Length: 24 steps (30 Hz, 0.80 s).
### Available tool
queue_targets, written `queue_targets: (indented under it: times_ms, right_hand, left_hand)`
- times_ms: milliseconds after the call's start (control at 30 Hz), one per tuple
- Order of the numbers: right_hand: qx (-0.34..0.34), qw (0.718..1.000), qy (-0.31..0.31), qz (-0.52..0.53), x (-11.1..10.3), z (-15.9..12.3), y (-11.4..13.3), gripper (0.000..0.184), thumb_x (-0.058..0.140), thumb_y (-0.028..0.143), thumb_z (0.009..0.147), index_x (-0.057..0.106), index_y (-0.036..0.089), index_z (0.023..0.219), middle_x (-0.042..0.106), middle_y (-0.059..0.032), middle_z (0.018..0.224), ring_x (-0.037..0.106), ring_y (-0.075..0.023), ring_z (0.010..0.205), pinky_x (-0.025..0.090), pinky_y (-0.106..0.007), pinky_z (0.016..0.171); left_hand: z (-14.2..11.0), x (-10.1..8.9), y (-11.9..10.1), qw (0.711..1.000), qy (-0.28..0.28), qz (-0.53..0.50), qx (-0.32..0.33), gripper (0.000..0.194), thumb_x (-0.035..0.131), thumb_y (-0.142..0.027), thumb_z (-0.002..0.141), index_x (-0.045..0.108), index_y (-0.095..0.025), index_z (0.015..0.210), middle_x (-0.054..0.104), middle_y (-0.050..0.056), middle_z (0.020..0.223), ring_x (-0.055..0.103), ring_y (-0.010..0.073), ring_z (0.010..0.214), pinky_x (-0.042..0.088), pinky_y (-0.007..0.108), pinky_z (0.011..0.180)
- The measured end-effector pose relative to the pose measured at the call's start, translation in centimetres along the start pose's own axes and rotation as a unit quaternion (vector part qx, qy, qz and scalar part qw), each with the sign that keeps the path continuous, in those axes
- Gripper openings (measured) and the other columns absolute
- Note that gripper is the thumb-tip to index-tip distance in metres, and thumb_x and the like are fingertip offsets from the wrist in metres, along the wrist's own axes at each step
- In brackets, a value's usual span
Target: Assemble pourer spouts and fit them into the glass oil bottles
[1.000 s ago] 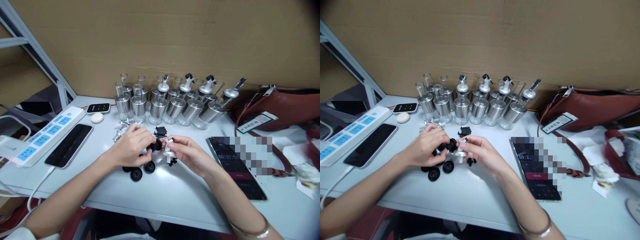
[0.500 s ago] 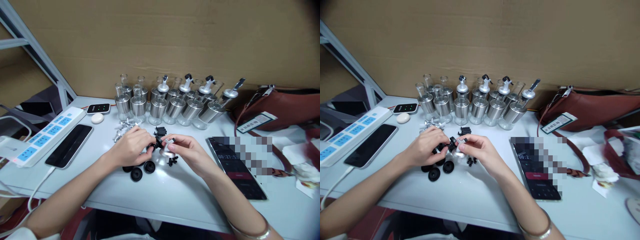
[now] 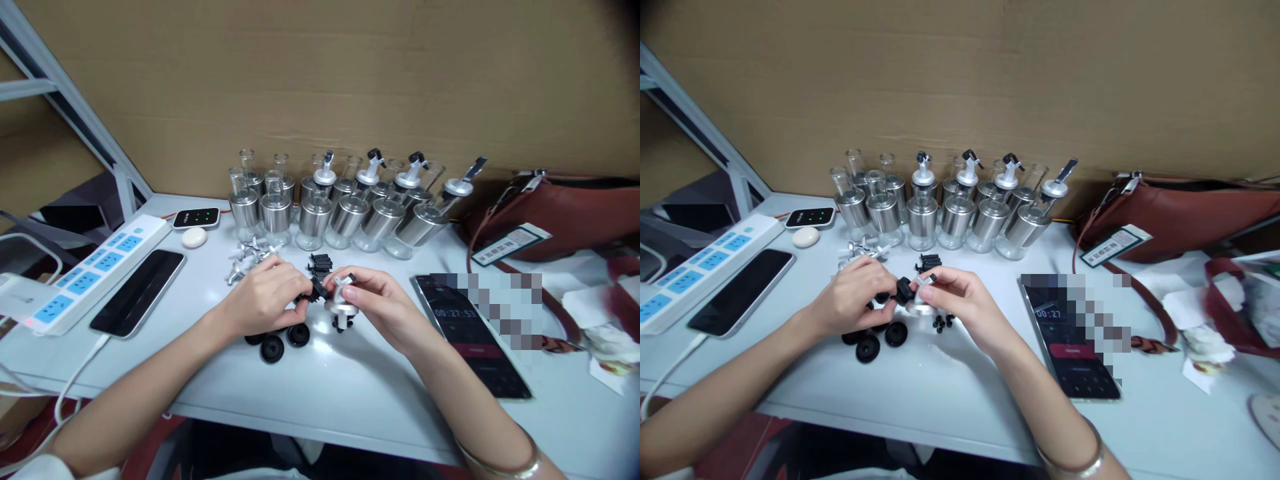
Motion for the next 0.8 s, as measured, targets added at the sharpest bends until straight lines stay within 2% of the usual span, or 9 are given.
queue_targets:
  times_ms: [100,267,367,533,800]
  right_hand:
    - [-0.012,1.000,-0.010,0.010,0.0,0.0,0.2,0.021,0.075,0.040,0.069,0.071,0.021,0.077,0.065,-0.0026,0.080,0.054,-0.0153,0.072,0.041,-0.028,0.065]
    - [-0.038,0.993,-0.090,0.068,-0.3,0.3,0.3,0.018,0.076,0.039,0.068,0.071,0.022,0.074,0.060,-0.0003,0.073,0.050,-0.0131,0.065,0.041,-0.027,0.063]
    - [-0.072,0.989,-0.118,0.047,-0.4,0.4,0.1,0.017,0.074,0.038,0.071,0.070,0.024,0.078,0.059,0.0001,0.074,0.049,-0.0129,0.065,0.042,-0.027,0.065]
    - [-0.085,0.990,-0.109,0.013,-0.2,0.4,-0.5,0.016,0.070,0.038,0.076,0.069,0.024,0.083,0.061,0.0010,0.073,0.052,-0.0132,0.066,0.043,-0.028,0.068]
    - [-0.080,0.993,-0.083,0.010,0.1,0.3,-0.7,0.017,0.072,0.038,0.076,0.068,0.023,0.084,0.062,0.0012,0.074,0.054,-0.0125,0.066,0.044,-0.028,0.068]
  left_hand:
    - [0.0,0.0,0.0,1.000,0.002,0.003,0.008,0.013,0.047,-0.006,0.084,0.045,-0.019,0.086,0.062,-0.001,0.071,0.055,0.0122,0.061,0.044,0.027,0.064]
    - [0.1,-0.1,-0.2,1.000,-0.003,0.004,0.011,0.014,0.046,-0.006,0.083,0.043,-0.020,0.086,0.062,-0.001,0.071,0.056,0.0122,0.062,0.045,0.027,0.065]
    - [0.1,0.0,-0.4,1.000,-0.010,0.013,0.027,0.016,0.046,-0.006,0.081,0.042,-0.020,0.087,0.062,0.000,0.071,0.056,0.0124,0.062,0.045,0.027,0.063]
    - [0.1,0.1,-0.6,0.999,-0.014,0.016,0.034,0.017,0.044,-0.006,0.080,0.041,-0.020,0.088,0.063,0.000,0.071,0.056,0.0126,0.062,0.046,0.027,0.062]
    - [0.1,0.0,-0.6,0.999,-0.025,0.022,0.032,0.016,0.045,-0.007,0.079,0.041,-0.020,0.087,0.062,0.000,0.069,0.055,0.0130,0.060,0.046,0.027,0.062]
Point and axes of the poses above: each hand's wrist, its own z-axis towards the middle knuckle, its own x-axis out of the palm, y = z × x, the point moved 1 cm from there along z, towards the middle knuckle
